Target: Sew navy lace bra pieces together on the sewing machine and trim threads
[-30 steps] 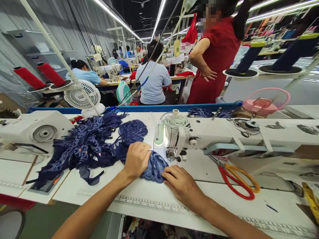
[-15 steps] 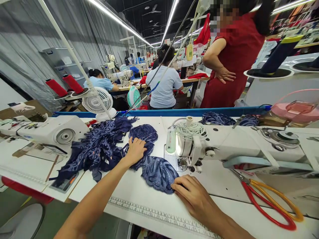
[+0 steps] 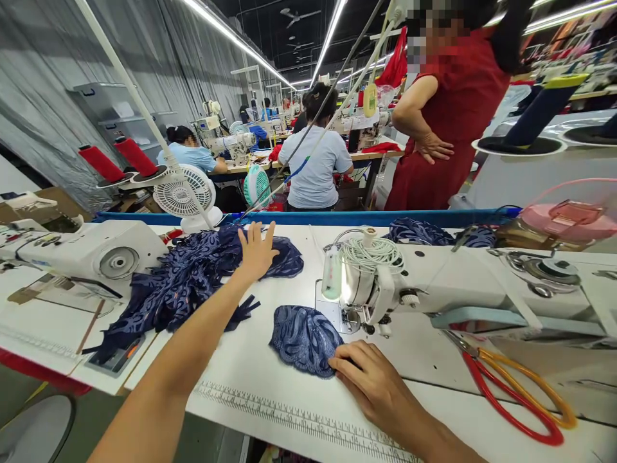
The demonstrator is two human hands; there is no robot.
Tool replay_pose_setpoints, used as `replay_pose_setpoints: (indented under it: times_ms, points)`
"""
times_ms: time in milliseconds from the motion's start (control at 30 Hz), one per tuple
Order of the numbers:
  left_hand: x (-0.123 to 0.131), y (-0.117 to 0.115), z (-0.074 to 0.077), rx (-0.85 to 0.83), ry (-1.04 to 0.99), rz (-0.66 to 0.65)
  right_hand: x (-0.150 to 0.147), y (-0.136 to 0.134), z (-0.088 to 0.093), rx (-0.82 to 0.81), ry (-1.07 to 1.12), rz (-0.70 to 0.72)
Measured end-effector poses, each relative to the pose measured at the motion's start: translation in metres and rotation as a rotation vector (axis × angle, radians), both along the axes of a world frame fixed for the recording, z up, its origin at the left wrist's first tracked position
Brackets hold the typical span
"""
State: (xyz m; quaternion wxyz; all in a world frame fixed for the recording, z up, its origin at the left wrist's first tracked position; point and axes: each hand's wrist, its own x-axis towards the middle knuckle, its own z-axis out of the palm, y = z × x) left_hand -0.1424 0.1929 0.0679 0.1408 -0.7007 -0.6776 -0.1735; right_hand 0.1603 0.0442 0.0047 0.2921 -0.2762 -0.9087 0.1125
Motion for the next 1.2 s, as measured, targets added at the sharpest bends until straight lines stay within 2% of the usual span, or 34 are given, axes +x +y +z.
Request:
replay_pose_setpoints:
  times_ms: [100,167,233,300,367,433,467,533,567,633,733,967,1200]
  points:
    - [0.017,0.006,-0.042,-0.06,-0.084,0.075,0.001,-0.001,0.003,-0.002,-0.02,-0.002]
    - [0.021,0.007,-0.059,-0.118,-0.12,0.057,0.002,-0.001,0.004,-0.012,-0.036,-0.006]
    - [0.02,0.006,-0.061,-0.141,-0.148,0.031,0.003,-0.002,0.005,-0.023,-0.042,-0.029]
    - [0.022,-0.004,-0.048,-0.118,-0.172,0.011,0.003,-0.002,0.006,-0.03,-0.038,-0.077]
    - [0.031,-0.029,-0.033,-0.073,-0.186,-0.03,0.003,-0.002,0.006,-0.031,-0.035,-0.119]
    - [0.05,-0.07,-0.026,-0.056,-0.185,-0.148,0.002,-0.002,0.007,-0.018,-0.037,-0.135]
    - [0.062,-0.093,-0.028,-0.068,-0.179,-0.257,0.002,-0.002,0.007,-0.007,-0.04,-0.136]
    - [0.084,-0.135,-0.039,-0.093,-0.174,-0.622,0.003,-0.002,0.007,0.022,-0.034,-0.142]
    - [0.093,-0.15,-0.046,-0.144,-0.159,-0.715,0.004,-0.002,0.007,0.039,-0.029,-0.145]
    - [0.103,-0.164,-0.059,-0.253,-0.148,-0.788,0.007,-0.002,0.007,0.071,-0.023,-0.145]
    - [0.1,-0.154,-0.065,-0.346,-0.21,-0.762,0.012,-0.002,0.006,0.104,-0.022,-0.154]
    - [0.093,-0.111,-0.058,-0.344,-0.244,-0.721,0.007,0.008,-0.001,0.128,-0.126,-0.252]
    - [0.1,-0.1,-0.065,-0.269,-0.216,-0.711,0.01,0.015,-0.008,0.133,-0.13,-0.304]
